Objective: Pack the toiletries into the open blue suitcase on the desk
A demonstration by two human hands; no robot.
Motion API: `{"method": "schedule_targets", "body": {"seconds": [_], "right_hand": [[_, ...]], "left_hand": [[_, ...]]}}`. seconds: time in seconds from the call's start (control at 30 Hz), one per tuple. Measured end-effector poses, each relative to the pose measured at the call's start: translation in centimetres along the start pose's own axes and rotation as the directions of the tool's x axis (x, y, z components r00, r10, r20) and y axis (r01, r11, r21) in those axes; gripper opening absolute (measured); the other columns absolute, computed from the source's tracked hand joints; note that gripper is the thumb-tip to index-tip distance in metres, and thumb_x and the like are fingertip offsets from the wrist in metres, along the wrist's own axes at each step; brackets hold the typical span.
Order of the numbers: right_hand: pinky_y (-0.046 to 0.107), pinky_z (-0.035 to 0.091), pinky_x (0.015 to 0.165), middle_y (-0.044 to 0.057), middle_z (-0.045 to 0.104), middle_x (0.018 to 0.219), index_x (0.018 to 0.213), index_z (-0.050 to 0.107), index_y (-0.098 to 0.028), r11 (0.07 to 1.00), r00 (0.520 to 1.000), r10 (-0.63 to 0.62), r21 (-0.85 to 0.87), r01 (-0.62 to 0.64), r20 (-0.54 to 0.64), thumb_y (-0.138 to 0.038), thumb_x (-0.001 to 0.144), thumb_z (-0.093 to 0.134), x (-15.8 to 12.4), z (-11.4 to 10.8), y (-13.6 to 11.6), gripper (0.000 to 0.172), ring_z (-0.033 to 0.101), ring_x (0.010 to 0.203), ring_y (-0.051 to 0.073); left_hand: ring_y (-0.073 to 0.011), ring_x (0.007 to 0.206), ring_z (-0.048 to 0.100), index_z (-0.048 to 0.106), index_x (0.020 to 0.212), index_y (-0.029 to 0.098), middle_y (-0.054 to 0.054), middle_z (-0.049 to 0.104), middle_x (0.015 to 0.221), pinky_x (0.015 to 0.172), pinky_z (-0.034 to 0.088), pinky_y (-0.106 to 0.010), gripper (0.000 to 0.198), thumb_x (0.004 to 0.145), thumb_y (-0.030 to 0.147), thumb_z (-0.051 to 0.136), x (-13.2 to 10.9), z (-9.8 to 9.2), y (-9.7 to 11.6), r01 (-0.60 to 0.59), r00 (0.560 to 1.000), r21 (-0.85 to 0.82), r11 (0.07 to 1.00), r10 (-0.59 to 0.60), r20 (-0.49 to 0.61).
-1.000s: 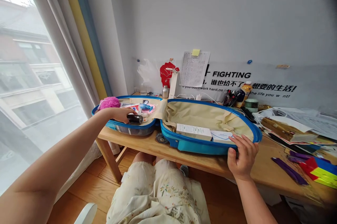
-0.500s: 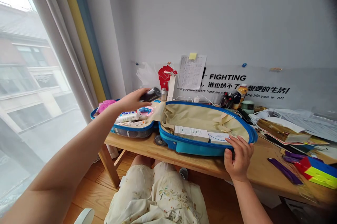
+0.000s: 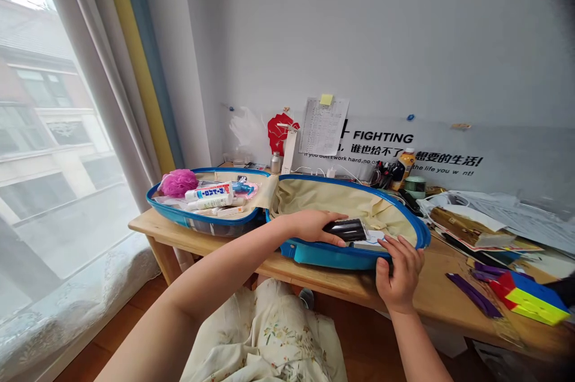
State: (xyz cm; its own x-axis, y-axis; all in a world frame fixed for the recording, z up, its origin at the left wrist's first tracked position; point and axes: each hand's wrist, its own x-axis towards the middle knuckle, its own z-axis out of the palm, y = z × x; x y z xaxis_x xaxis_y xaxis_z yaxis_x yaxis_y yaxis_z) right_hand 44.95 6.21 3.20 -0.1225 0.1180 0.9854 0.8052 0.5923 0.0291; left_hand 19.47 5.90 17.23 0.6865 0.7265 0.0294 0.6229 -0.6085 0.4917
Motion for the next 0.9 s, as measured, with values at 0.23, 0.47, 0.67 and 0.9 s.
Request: {"method": "schedule_targets", "body": {"seconds": [0.23, 0.47, 0.67, 0.9], "right_hand": [[0.050, 0.030, 0.109, 0.011, 0.068, 0.108, 0.108, 0.065, -0.020, 1.000, 1.000, 0.023, -0.010, -0.023, 0.008, -0.035, 0.096, 0.040, 0.0, 0.0, -0.1, 0.031, 0.057, 0.117, 0.028], [0.051, 0.031, 0.108, 0.011, 0.068, 0.108, 0.108, 0.064, -0.020, 0.999, 0.999, 0.035, -0.003, -0.035, 0.002, -0.037, 0.096, 0.039, -0.3, 0.2, 0.1, 0.032, 0.057, 0.117, 0.028], [0.050, 0.029, 0.109, 0.011, 0.068, 0.106, 0.106, 0.065, -0.020, 0.999, 0.999, 0.049, -0.013, -0.049, 0.009, -0.038, 0.096, 0.039, -0.4, 0.2, 0.2, 0.033, 0.057, 0.117, 0.028], [0.049, 0.030, 0.109, 0.011, 0.069, 0.106, 0.109, 0.064, -0.020, 1.000, 1.000, -0.003, -0.024, 0.003, 0.002, -0.035, 0.096, 0.040, -0.2, 0.2, 0.3, 0.031, 0.057, 0.117, 0.027]], "left_hand": [[-0.0259, 0.123, 0.058, 0.039, 0.147, 0.019, -0.012, 0.059, 0.140, 0.101, 0.046, -0.035, 0.071, 0.089, 0.055, 0.060, 0.3, 0.2, 0.0, 0.261, 0.957, 0.031, 0.965, -0.263, 0.121], [-0.0229, 0.130, 0.054, 0.050, 0.144, 0.024, -0.007, 0.054, 0.147, 0.106, 0.043, -0.030, 0.061, 0.085, 0.024, 0.061, 1.1, 0.3, -0.5, 0.228, 0.936, 0.161, 0.960, -0.262, 0.236], [-0.0237, 0.118, 0.063, 0.061, 0.134, 0.029, -0.006, 0.061, 0.138, 0.099, 0.050, -0.030, 0.051, 0.083, 0.025, 0.063, 1.1, 0.4, -0.5, 0.272, 0.920, 0.276, 0.922, -0.333, 0.204], [-0.0282, 0.126, 0.056, 0.063, 0.130, 0.021, -0.014, 0.057, 0.138, 0.103, 0.047, -0.034, 0.050, 0.081, 0.019, 0.067, 0.9, 0.3, 0.0, 0.323, 0.914, 0.342, 0.882, -0.385, 0.129]]}}
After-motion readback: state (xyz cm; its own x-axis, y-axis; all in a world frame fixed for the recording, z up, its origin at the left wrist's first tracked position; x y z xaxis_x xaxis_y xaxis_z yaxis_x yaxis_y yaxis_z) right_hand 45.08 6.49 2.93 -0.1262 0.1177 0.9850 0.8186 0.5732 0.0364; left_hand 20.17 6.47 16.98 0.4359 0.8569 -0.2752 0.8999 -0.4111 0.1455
